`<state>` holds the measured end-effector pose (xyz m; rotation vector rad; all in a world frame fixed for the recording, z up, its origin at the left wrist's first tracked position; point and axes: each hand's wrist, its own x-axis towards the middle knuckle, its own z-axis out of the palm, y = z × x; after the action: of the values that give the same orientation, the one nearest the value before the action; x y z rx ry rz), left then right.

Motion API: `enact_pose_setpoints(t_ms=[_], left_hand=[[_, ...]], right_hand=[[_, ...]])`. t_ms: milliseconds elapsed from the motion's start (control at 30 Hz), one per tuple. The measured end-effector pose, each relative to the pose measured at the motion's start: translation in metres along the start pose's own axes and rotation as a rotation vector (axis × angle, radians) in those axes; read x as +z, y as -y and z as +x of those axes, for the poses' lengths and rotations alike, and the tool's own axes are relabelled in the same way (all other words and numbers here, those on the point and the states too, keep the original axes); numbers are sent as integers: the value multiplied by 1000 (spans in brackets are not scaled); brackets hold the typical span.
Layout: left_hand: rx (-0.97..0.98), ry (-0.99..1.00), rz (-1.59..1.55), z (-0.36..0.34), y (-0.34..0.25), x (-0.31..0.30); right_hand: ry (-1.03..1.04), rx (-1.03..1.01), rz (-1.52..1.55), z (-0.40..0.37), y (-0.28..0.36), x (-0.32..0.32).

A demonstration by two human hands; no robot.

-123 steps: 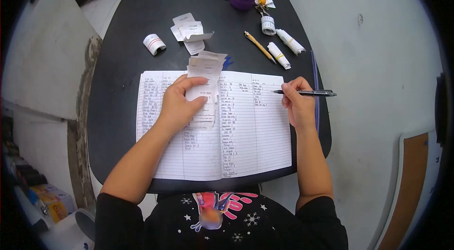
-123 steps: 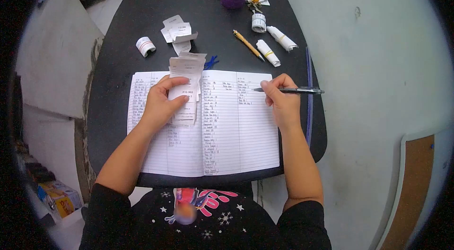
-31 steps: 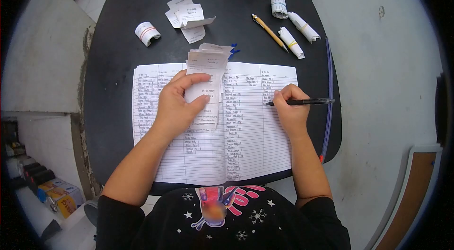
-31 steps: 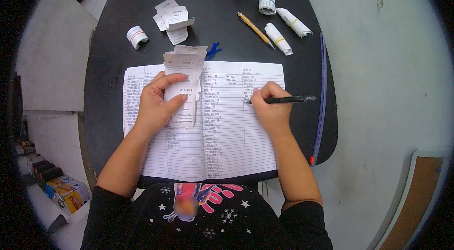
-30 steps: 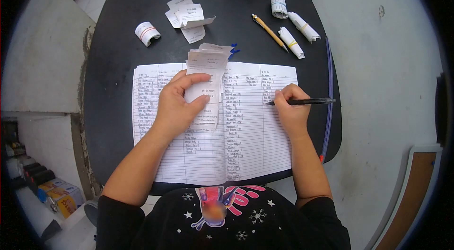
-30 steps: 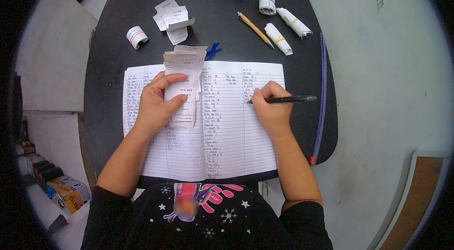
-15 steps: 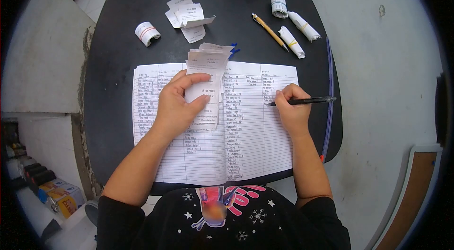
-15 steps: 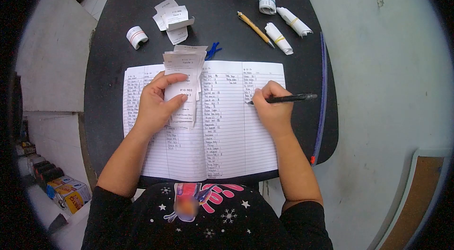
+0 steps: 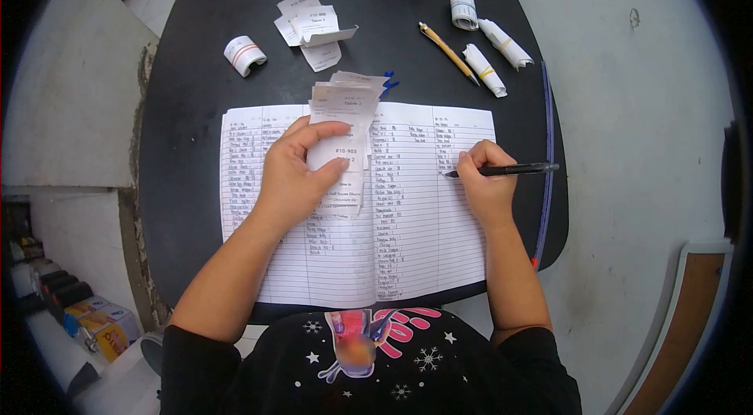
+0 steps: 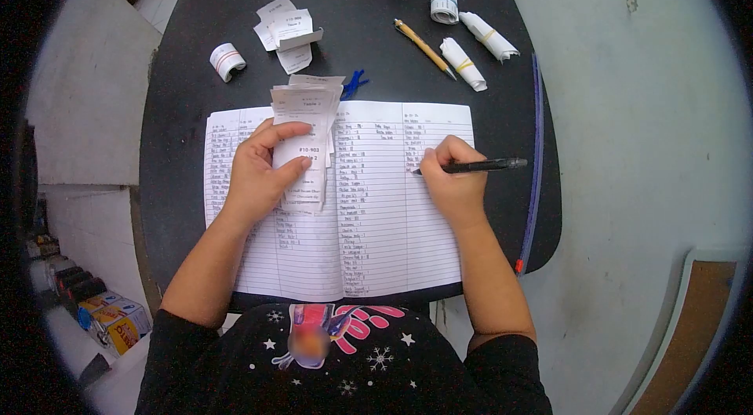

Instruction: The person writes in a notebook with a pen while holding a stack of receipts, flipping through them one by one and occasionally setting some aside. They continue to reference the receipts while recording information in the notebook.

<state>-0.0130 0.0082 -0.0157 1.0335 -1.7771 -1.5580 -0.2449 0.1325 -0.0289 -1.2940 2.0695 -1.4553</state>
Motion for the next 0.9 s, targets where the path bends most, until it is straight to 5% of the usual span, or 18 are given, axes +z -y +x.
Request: enact_pose_setpoints(t_ms=[900], left_hand=[[-13, 1, -12, 0, -4, 0]], right_hand=[[-69, 50, 36, 0, 1, -5]])
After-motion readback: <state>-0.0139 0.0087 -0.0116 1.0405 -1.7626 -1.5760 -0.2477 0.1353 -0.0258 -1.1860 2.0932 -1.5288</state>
